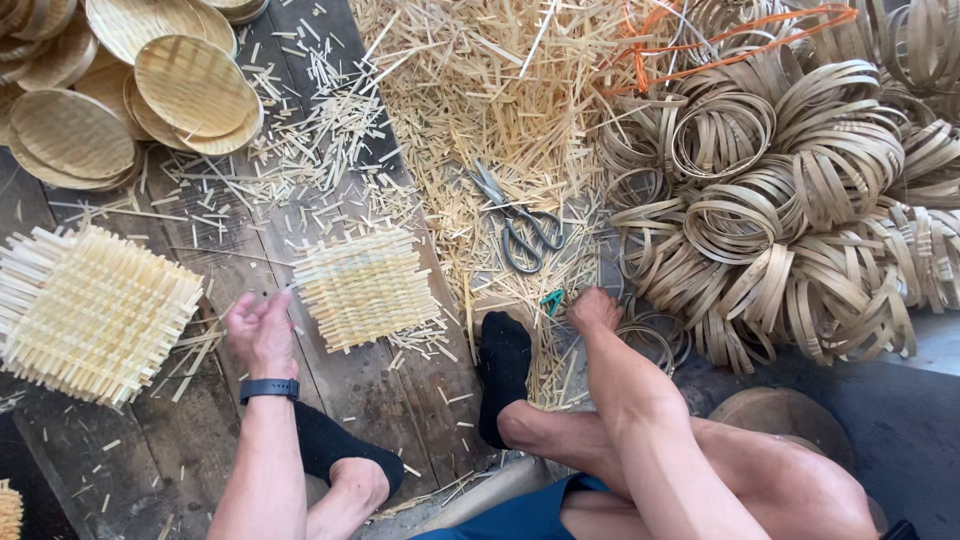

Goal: The person weaves a square bamboo mat by interlacing thin strips, then fits it into a circular bamboo frame and trims the excess strips using a pair of shears.

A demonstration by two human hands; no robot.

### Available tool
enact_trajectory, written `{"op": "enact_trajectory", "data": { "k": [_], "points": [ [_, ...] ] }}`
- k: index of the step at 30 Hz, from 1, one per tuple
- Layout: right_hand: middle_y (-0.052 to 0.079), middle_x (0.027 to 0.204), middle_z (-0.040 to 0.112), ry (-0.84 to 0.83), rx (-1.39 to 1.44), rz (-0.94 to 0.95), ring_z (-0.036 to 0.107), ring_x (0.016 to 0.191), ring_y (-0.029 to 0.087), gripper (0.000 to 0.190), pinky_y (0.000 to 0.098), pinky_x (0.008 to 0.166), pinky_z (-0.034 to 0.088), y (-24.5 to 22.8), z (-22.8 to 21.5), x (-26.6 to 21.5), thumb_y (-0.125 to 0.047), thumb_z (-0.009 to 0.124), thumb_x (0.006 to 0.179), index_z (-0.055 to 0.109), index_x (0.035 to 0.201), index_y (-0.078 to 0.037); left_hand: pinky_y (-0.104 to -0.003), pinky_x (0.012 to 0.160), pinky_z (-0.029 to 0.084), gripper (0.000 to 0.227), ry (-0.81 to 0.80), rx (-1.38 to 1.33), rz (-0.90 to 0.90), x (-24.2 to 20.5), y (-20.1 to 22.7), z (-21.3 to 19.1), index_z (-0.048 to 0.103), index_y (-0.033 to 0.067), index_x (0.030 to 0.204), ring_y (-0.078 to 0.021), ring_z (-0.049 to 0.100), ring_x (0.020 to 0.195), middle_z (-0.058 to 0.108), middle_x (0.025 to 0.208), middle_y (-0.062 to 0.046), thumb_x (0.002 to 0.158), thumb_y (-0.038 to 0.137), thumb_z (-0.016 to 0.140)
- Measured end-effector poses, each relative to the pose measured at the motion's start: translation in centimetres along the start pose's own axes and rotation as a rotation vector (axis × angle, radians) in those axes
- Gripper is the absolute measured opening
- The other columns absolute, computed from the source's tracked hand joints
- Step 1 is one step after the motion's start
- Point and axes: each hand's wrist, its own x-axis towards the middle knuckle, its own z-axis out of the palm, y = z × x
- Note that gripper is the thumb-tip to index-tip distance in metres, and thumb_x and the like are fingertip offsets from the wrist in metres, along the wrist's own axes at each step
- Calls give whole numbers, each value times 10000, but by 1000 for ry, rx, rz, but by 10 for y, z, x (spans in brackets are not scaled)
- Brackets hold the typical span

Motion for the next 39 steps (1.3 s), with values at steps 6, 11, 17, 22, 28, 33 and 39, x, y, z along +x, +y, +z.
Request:
{"op": "enact_trajectory", "data": {
  "k": [6,11,17,22,28,33,39],
  "points": [
    [132,911,756,214,486,-169,711,829,270,143,418,811,559,-79,-75,-40,-201,666,929,727,945,-73,-316,845,605,296,-87,40,574,-44,71,31,681,34,1174,-168,678,922,697,1018,-85,986,249,758],
    [50,936,751,477,786,-1309,724,831,163,98,296,735,608,-188,-143,-156,-52,732,905,752,995,-85,-246,934,587,432,-558,-81,507,-122,144,89,640,34,1358,-102,681,1135,678,1261,-58,1054,338,689],
    [80,873,699,695,591,-1522,691,782,251,246,372,674,542,-207,-224,-267,-215,841,794,739,972,-80,-258,691,552,263,-727,-700,-14,-125,168,64,718,-29,1208,-102,634,791,684,904,-40,1012,146,697],
    [61,934,685,449,502,-1546,694,800,253,183,370,660,548,-206,-235,-259,-138,812,902,751,1062,-75,-210,506,420,300,-937,-614,-189,-141,179,30,666,64,1254,-68,532,646,628,780,-1,981,189,676],
    [19,1003,643,325,333,-1784,686,848,185,171,289,653,590,-206,-214,-251,-76,746,912,733,1077,-116,-221,365,281,600,-1031,-306,-381,-141,203,27,643,109,926,-44,382,473,490,625,67,930,654,392],
    [32,839,551,552,135,-1741,606,803,201,233,331,549,507,-206,-203,-275,-51,702,814,742,1041,-87,-273,360,170,773,-863,-212,-475,-151,188,34,364,195,540,-84,236,395,307,487,73,889,874,246],
    [36,829,499,579,139,-1678,580,781,183,251,329,565,500,-201,-183,-275,-31,691,818,730,1064,-59,-288,387,168,771,-729,-298,-516,-154,174,40,370,196,532,-90,231,405,271,491,79,861,888,291]
  ]
}}
